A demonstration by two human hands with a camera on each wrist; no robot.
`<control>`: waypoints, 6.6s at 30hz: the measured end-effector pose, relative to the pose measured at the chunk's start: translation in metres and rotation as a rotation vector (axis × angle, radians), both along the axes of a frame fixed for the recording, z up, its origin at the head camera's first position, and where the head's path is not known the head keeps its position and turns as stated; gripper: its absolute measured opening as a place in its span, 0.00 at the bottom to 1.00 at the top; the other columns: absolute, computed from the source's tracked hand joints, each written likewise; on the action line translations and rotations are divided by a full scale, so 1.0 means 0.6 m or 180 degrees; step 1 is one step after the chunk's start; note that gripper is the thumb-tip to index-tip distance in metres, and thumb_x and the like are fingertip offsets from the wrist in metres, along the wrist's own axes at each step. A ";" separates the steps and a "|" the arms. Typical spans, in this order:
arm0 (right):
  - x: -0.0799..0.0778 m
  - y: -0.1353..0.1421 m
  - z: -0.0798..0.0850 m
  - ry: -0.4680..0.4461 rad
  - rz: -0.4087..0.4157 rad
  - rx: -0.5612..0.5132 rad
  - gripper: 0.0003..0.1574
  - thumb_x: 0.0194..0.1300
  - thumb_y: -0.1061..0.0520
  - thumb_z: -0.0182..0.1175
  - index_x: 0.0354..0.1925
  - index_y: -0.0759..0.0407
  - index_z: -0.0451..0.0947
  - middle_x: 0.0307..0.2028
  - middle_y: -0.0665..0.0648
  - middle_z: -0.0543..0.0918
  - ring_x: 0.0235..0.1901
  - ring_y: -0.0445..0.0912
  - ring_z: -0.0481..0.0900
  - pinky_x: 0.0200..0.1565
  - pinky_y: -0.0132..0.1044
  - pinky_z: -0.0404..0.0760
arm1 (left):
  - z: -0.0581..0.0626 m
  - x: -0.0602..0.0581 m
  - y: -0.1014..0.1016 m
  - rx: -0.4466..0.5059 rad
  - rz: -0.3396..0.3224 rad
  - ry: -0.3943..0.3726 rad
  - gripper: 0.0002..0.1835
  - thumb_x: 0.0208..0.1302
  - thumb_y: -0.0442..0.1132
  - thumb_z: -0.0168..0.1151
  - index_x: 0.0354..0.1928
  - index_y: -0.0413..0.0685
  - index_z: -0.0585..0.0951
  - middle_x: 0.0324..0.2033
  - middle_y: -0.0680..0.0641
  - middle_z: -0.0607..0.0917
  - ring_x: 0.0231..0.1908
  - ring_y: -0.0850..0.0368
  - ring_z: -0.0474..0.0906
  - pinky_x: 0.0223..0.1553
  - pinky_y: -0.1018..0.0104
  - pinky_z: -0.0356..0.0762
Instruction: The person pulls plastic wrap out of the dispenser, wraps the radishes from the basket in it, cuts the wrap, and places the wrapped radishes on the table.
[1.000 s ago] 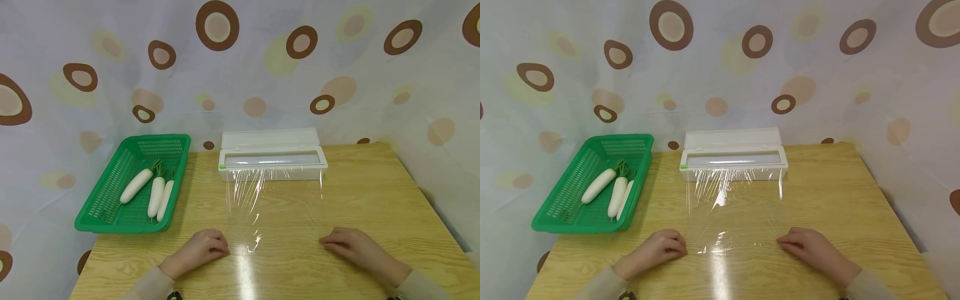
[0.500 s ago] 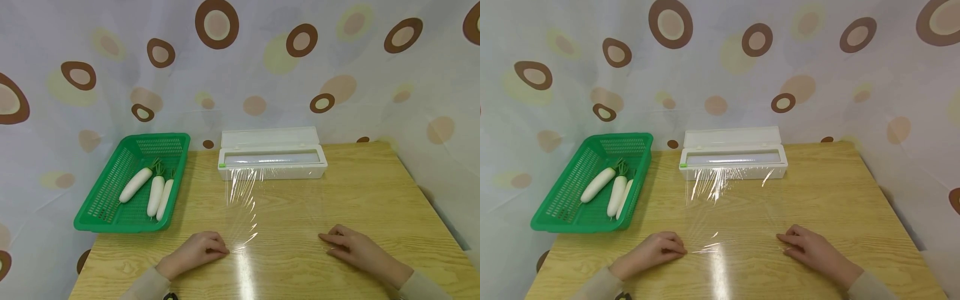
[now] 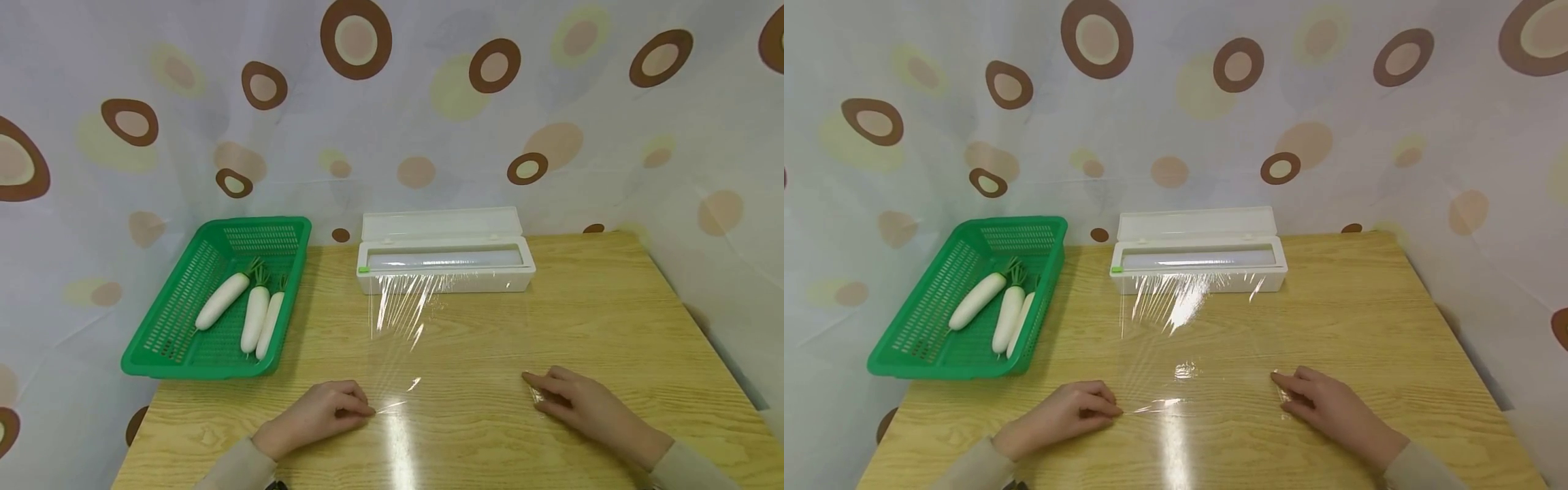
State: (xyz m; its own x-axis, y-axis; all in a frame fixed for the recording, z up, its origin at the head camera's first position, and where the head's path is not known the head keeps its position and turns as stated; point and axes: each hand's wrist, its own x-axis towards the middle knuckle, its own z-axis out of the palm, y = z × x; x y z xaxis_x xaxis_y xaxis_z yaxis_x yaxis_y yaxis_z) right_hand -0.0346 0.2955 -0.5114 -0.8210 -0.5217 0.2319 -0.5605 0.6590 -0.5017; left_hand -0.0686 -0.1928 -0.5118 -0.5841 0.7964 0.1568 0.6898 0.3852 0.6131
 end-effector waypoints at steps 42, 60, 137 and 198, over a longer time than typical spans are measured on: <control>-0.006 0.016 -0.025 0.0252 0.0152 0.0037 0.33 0.59 0.56 0.77 0.63 0.51 0.84 0.37 0.32 0.71 0.30 0.26 0.60 0.27 0.24 0.66 | 0.238 -0.199 -0.136 0.0385 0.1834 -0.0082 0.13 0.77 0.43 0.62 0.57 0.48 0.86 0.51 0.47 0.87 0.44 0.60 0.79 0.43 0.68 0.77; -0.003 0.008 -0.021 0.0152 0.0231 0.0027 0.31 0.62 0.55 0.75 0.64 0.52 0.83 0.36 0.32 0.72 0.29 0.25 0.60 0.28 0.23 0.66 | 0.155 -0.289 -0.321 -0.0336 0.2721 -0.0709 0.29 0.79 0.47 0.59 0.69 0.30 0.71 0.64 0.25 0.74 0.62 0.28 0.71 0.59 0.35 0.73; -0.007 0.020 -0.013 0.0212 0.0104 0.0107 0.32 0.59 0.56 0.77 0.62 0.50 0.85 0.35 0.31 0.71 0.29 0.26 0.60 0.27 0.24 0.66 | 0.217 -0.145 0.107 0.0678 0.0953 -0.0761 0.25 0.62 0.33 0.75 0.61 0.43 0.80 0.56 0.45 0.86 0.55 0.48 0.81 0.50 0.55 0.82; -0.007 0.021 -0.012 0.0139 0.0028 0.0124 0.32 0.59 0.55 0.78 0.61 0.49 0.84 0.31 0.30 0.66 0.27 0.26 0.59 0.26 0.25 0.64 | 0.040 -0.071 0.266 -0.0830 0.0350 0.0304 0.27 0.66 0.48 0.73 0.65 0.55 0.80 0.59 0.50 0.84 0.57 0.57 0.80 0.52 0.65 0.74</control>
State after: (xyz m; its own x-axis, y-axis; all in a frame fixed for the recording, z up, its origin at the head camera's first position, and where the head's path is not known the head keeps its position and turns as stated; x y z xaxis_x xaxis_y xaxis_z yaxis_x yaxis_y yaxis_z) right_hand -0.0389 0.3079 -0.5189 -0.8058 -0.5382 0.2469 -0.5872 0.6724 -0.4507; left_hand -0.1110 -0.0334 -0.4879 -0.6616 0.7498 0.0136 0.6850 0.5968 0.4179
